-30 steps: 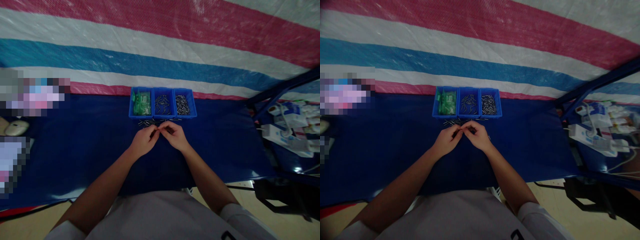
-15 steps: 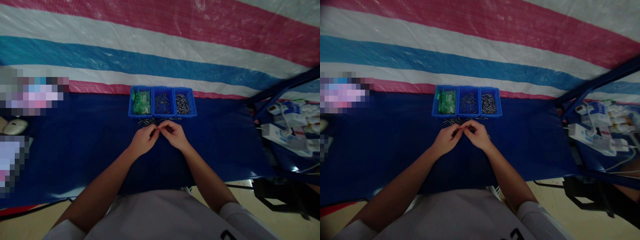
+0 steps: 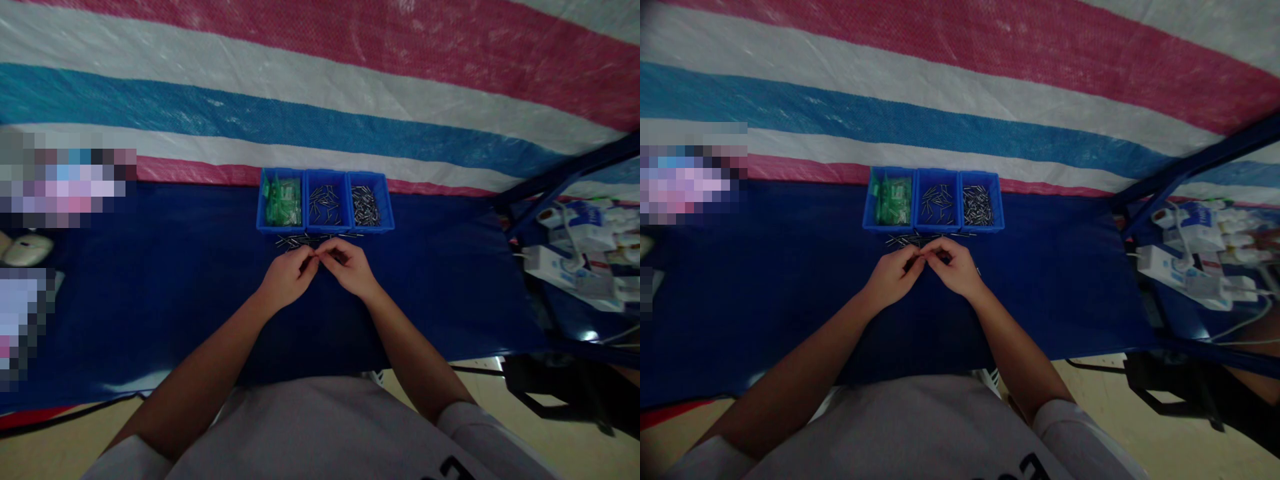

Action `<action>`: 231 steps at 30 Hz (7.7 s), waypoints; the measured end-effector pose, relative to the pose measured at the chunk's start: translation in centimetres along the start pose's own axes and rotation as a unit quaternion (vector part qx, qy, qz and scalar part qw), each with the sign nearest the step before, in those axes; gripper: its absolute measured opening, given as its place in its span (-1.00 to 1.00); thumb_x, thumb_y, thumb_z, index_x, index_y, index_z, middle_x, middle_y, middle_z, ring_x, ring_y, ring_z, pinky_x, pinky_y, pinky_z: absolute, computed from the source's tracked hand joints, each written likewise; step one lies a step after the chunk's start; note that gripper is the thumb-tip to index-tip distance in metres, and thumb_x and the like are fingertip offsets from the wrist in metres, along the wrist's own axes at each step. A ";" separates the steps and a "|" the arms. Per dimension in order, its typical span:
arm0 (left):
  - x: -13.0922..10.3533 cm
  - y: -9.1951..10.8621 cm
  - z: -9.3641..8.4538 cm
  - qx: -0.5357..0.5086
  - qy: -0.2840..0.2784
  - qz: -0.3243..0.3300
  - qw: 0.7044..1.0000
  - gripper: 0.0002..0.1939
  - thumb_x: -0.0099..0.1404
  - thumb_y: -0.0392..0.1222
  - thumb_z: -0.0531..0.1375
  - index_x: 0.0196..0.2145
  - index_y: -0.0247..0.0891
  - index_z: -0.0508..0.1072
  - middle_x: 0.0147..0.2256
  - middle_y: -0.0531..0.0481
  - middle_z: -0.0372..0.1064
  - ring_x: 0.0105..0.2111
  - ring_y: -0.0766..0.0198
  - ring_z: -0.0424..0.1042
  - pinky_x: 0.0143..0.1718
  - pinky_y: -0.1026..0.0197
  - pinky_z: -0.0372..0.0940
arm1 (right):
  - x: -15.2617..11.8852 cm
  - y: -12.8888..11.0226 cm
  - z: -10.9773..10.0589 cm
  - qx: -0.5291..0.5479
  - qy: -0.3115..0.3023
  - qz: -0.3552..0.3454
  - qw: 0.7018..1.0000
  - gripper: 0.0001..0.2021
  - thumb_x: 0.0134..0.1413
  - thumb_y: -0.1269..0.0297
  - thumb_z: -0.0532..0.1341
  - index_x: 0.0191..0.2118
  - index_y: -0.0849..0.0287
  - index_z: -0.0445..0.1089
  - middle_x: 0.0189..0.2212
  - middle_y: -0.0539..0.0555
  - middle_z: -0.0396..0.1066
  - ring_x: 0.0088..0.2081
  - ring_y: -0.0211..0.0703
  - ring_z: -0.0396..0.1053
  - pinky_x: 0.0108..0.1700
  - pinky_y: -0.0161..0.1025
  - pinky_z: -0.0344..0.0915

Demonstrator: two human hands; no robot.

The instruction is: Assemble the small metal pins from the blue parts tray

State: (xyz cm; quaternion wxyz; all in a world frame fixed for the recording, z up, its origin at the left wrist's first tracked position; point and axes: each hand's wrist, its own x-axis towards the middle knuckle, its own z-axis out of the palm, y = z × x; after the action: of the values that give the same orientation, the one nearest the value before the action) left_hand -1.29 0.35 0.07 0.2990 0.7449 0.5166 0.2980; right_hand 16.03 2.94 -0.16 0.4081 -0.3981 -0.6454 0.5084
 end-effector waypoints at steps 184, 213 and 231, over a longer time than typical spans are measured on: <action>-0.4 -0.5 0.4 -0.161 0.188 -0.012 0.969 -0.84 0.34 -0.11 0.18 -0.22 -0.24 0.46 -0.43 0.06 0.48 -0.51 0.40 0.43 -0.45 0.35 0.32 | 0.1 -0.9 1.0 0.125 0.124 0.073 0.982 -0.76 -0.07 0.11 0.41 -0.31 0.14 0.52 -0.52 -0.01 0.50 -0.51 -0.27 0.44 -0.35 -0.24 0.46; -0.4 -0.1 -0.3 -0.158 0.146 0.001 0.977 -0.66 0.41 -0.07 0.08 -0.45 -0.27 0.45 -0.57 0.06 0.42 -0.57 0.38 0.40 -0.48 0.34 0.28 | 0.0 -1.2 1.3 0.157 0.071 0.091 0.981 -0.75 -0.11 0.11 0.43 -0.34 0.14 0.52 -0.54 -0.03 0.49 -0.51 -0.29 0.42 -0.37 -0.27 0.43; -0.2 -0.1 -0.1 -0.167 0.131 -0.013 0.977 -0.76 0.38 -0.10 0.12 -0.37 -0.24 0.48 -0.54 0.08 0.45 -0.57 0.40 0.40 -0.48 0.35 0.30 | 0.0 -1.3 1.5 0.146 0.076 0.096 0.982 -0.70 -0.14 0.05 0.44 -0.33 0.15 0.51 -0.53 -0.02 0.49 -0.51 -0.29 0.42 -0.35 -0.25 0.46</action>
State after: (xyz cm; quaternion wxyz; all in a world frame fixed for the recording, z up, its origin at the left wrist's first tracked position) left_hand -1.48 0.18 0.03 0.3532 0.6318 0.5041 0.4713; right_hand 14.49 2.26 0.88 0.4584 -0.4320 -0.4903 0.6023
